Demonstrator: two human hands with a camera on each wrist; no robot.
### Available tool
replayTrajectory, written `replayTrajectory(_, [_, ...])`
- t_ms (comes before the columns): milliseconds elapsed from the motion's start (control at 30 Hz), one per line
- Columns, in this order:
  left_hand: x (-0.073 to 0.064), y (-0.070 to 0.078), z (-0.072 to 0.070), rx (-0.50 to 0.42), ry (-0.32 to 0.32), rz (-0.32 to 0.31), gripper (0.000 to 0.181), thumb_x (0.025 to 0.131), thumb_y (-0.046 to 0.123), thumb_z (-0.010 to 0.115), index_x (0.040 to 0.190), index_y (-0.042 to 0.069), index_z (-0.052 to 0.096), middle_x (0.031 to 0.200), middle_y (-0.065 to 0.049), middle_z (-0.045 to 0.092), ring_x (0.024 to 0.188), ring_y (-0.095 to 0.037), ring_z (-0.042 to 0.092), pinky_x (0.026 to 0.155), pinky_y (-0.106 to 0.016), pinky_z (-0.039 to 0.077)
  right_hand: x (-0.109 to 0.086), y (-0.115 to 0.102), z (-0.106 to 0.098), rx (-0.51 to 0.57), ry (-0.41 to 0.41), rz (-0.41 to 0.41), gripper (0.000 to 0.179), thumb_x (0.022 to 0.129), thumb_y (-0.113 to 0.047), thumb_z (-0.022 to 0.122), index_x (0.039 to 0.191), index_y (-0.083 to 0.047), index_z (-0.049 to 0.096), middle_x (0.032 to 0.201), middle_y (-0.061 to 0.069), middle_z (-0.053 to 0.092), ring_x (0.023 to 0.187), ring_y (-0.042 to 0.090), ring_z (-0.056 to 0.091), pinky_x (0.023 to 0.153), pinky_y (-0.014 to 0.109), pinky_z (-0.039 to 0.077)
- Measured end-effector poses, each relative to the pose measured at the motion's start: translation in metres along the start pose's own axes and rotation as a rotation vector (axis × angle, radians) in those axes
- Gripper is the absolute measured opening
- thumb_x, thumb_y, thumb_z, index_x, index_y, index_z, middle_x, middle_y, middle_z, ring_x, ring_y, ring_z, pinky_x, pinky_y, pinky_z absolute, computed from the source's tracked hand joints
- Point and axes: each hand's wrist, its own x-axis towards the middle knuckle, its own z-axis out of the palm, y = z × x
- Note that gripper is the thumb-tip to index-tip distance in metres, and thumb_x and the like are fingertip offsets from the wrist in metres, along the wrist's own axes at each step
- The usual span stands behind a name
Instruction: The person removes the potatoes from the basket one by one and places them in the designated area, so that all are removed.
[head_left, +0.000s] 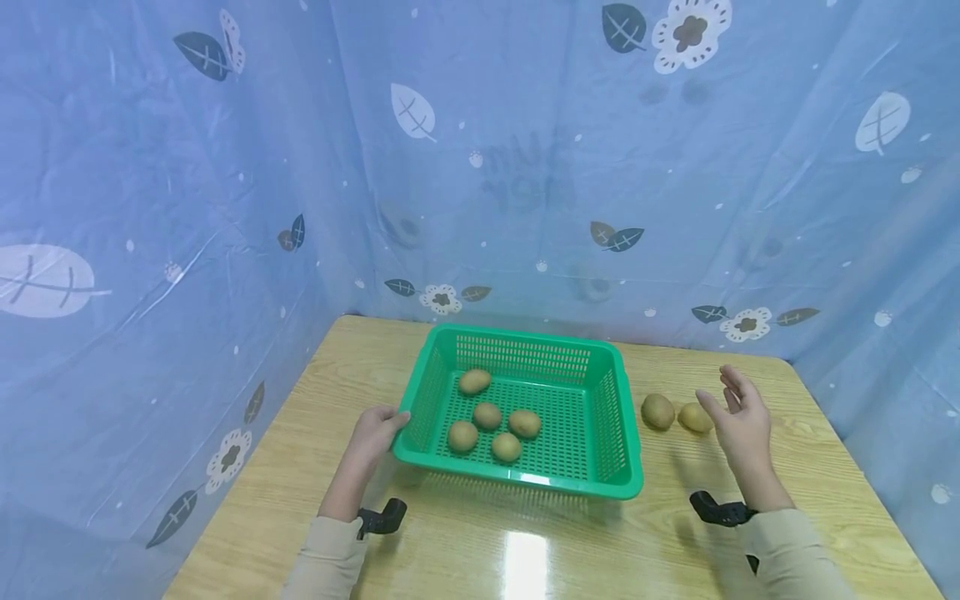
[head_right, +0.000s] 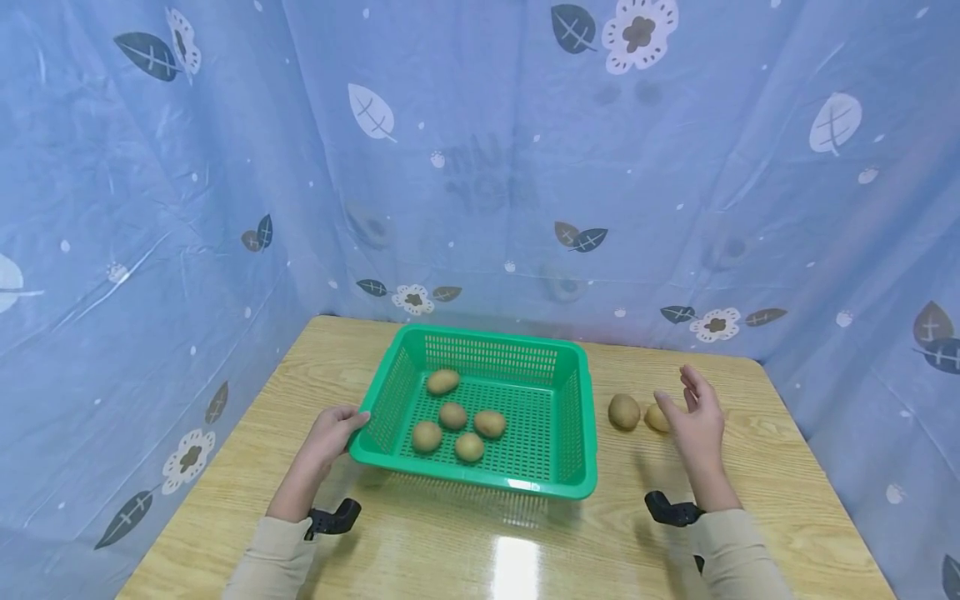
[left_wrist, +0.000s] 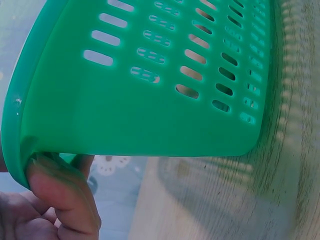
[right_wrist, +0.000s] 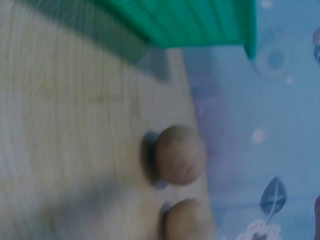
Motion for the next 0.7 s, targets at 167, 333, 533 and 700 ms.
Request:
replayTrajectory(167, [0.001, 0.0, 0.0, -0.004, 0.001, 0.005, 0.035, 0.098, 0.017, 0.049, 0.118, -0.011, 0.057, 0.1, -0.02, 0.067, 0.082, -0.015, 0.063, 0.073, -0.028, 0.049, -0.001, -0.019, 0.01, 0.017, -0.023, -0.085, 0.065, 0.094, -0.022, 0.059, 0.149, -0.007, 0.027, 0.151, 0.016, 0.031, 0.139, 0.015, 0.031, 0.106, 0.01, 0.028])
replayTrajectory(333, [0.001, 0.0, 0.001, 0.013, 0.005, 0.021, 0.036, 0.098, 0.018, 0.049, 0.118, -0.01, 0.058, 0.097, -0.018, 0.068, 0.078, -0.014, 0.064, 0.071, -0.027, 0.05, 0.0, -0.038, 0.022, 0.044, -0.027, -0.136, 0.063, 0.093, -0.019, 0.061, 0.147, -0.006, 0.03, 0.149, 0.017, 0.034, 0.137, 0.015, 0.034, 0.105, 0.01, 0.029])
replayTrajectory(533, [0.001, 0.0, 0.001, 0.02, 0.008, 0.016, 0.036, 0.098, 0.018, 0.048, 0.119, -0.011, 0.057, 0.098, -0.019, 0.067, 0.078, -0.013, 0.063, 0.07, -0.026, 0.049, 0.003, -0.063, 0.034, 0.059, -0.032, -0.2, 0.062, 0.092, -0.016, 0.062, 0.145, -0.002, 0.033, 0.145, 0.019, 0.038, 0.135, 0.02, 0.037, 0.105, 0.01, 0.03])
replayTrajectory(700, [0.002, 0.0, 0.001, 0.013, 0.002, 0.013, 0.036, 0.098, 0.017, 0.048, 0.119, -0.011, 0.057, 0.1, -0.021, 0.067, 0.078, -0.014, 0.063, 0.071, -0.027, 0.049, 0.004, -0.076, 0.044, 0.11, -0.053, -0.226, 0.06, 0.092, -0.015, 0.063, 0.143, -0.002, 0.036, 0.144, 0.02, 0.04, 0.134, 0.018, 0.038, 0.105, 0.011, 0.031])
